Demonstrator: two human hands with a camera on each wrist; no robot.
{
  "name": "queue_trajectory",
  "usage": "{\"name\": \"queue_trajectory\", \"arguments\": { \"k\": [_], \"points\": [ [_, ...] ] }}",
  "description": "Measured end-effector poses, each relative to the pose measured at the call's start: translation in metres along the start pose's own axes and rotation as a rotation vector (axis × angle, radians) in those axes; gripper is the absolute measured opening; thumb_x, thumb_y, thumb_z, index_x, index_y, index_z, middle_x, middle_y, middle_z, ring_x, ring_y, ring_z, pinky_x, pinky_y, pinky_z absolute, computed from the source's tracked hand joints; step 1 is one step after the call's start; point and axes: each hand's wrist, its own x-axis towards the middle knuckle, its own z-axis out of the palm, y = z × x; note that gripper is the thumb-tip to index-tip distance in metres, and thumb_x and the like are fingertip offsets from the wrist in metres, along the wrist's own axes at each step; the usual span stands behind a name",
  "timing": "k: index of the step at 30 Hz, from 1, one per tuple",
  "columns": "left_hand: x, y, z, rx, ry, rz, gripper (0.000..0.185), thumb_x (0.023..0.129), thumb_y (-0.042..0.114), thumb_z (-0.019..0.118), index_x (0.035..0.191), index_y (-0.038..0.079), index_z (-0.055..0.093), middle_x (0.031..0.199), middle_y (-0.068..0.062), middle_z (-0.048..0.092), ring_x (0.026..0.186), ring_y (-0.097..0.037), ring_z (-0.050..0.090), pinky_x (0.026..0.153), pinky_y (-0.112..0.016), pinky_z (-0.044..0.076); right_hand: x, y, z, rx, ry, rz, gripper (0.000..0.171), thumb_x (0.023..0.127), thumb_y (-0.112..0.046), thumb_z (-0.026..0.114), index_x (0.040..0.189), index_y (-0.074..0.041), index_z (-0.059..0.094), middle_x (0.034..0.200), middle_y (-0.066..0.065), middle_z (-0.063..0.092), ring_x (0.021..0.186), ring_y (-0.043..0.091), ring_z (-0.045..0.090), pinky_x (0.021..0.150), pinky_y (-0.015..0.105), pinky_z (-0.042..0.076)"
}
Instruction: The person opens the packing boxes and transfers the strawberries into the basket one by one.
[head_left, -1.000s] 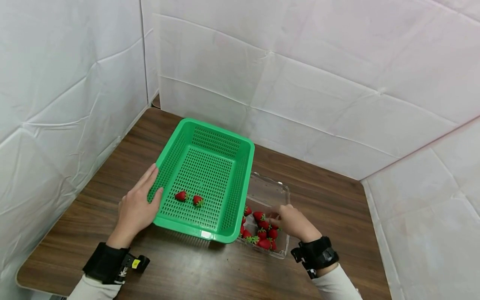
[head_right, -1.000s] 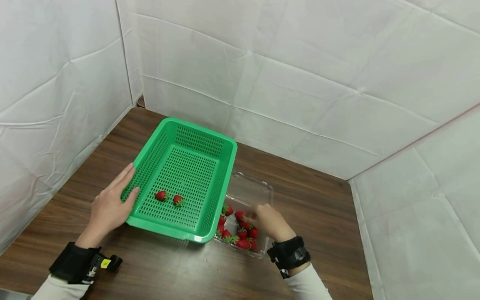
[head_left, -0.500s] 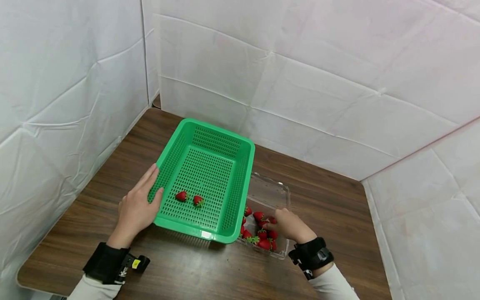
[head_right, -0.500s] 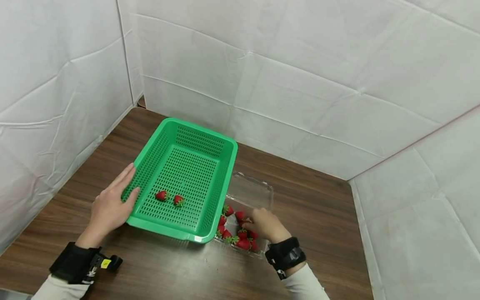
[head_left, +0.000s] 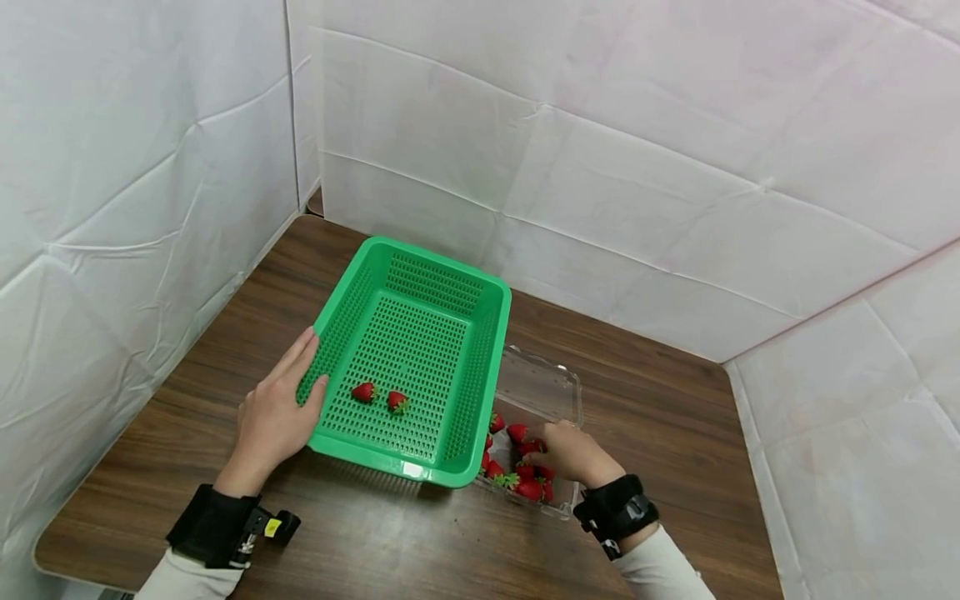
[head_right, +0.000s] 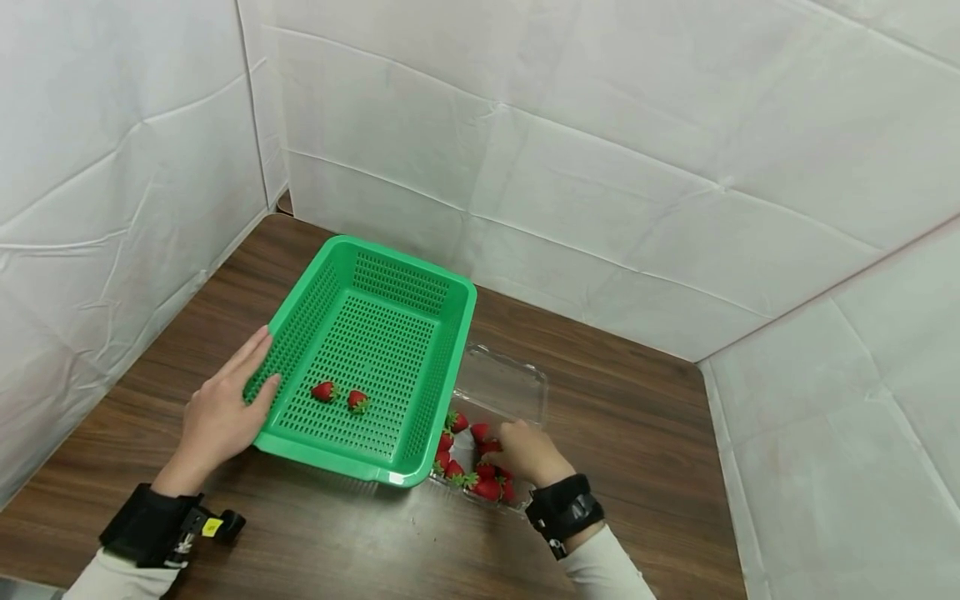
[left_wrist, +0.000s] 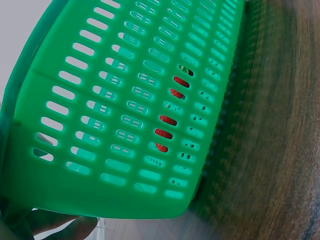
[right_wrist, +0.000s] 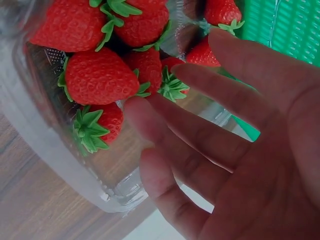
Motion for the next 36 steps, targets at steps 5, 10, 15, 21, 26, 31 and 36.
{"name": "queue_trajectory", "arguments": {
  "k": [5, 10, 15, 21, 26, 31, 36],
  "points": [
    [0.0, 0.001, 0.0, 0.001, 0.005, 0.003, 0.056, 0.098, 0.021, 0.056, 0.15, 0.016, 0.038, 0.157, -0.002, 0.036, 0.037, -0.006, 0.019, 0.039, -0.024, 0.02, 0.002, 0.0, 0.0, -0.026, -0.032, -0.003, 0.026, 0.091, -0.018, 0.067, 0.113, -0.005, 0.072, 0.095, 0.007, 0.073, 0.075, 0.013, 0.066, 0.069, 0.034, 0.052],
    [-0.001, 0.0, 0.0, 0.003, 0.01, 0.009, 0.056, 0.098, 0.022, 0.056, 0.15, 0.016, 0.038, 0.157, -0.003, 0.036, 0.037, -0.006, 0.018, 0.039, -0.023, 0.019, 0.003, -0.001, 0.002, -0.026, -0.049, -0.002, 0.027, 0.09, -0.018, 0.068, 0.113, -0.004, 0.072, 0.1, 0.009, 0.074, 0.079, 0.015, 0.068, 0.074, 0.036, 0.054],
    [-0.001, 0.0, 0.001, 0.002, 0.011, 0.012, 0.056, 0.098, 0.022, 0.055, 0.15, 0.016, 0.038, 0.157, -0.002, 0.036, 0.037, -0.006, 0.018, 0.039, -0.023, 0.019, 0.005, -0.001, 0.003, -0.024, -0.048, 0.003, 0.027, 0.09, -0.016, 0.068, 0.114, -0.004, 0.072, 0.107, 0.012, 0.073, 0.085, 0.019, 0.069, 0.077, 0.038, 0.054],
    [0.0, 0.0, 0.0, 0.0, 0.015, 0.016, 0.056, 0.097, 0.02, 0.057, 0.15, 0.015, 0.038, 0.157, -0.002, 0.036, 0.037, -0.005, 0.018, 0.039, -0.023, 0.019, 0.007, -0.003, 0.003, -0.036, -0.056, 0.001, 0.025, 0.09, -0.011, 0.067, 0.113, -0.003, 0.072, 0.106, 0.013, 0.073, 0.083, 0.019, 0.069, 0.075, 0.035, 0.054],
    [-0.001, 0.0, 0.0, 0.003, 0.017, 0.017, 0.056, 0.097, 0.021, 0.057, 0.15, 0.016, 0.038, 0.157, -0.001, 0.036, 0.037, -0.006, 0.018, 0.04, -0.023, 0.019, 0.008, -0.004, 0.004, -0.061, -0.063, 0.032, 0.023, 0.089, -0.007, 0.068, 0.112, -0.004, 0.072, 0.109, 0.013, 0.072, 0.094, 0.026, 0.069, 0.08, 0.039, 0.055],
    [-0.001, -0.001, 0.0, 0.004, 0.011, 0.015, 0.055, 0.098, 0.023, 0.055, 0.151, 0.017, 0.037, 0.157, 0.0, 0.035, 0.037, -0.006, 0.018, 0.04, -0.023, 0.019, 0.01, -0.004, 0.004, -0.083, -0.071, 0.057, 0.026, 0.088, -0.008, 0.069, 0.113, -0.007, 0.073, 0.112, 0.012, 0.072, 0.102, 0.027, 0.068, 0.082, 0.038, 0.055],
    [0.0, -0.001, 0.0, 0.003, 0.013, 0.017, 0.055, 0.099, 0.023, 0.055, 0.151, 0.017, 0.037, 0.157, 0.0, 0.035, 0.037, -0.006, 0.019, 0.04, -0.023, 0.018, 0.011, -0.003, 0.004, -0.096, -0.076, 0.056, 0.029, 0.086, -0.005, 0.069, 0.115, -0.009, 0.072, 0.114, 0.011, 0.071, 0.106, 0.028, 0.066, 0.083, 0.038, 0.055]
  ]
}}
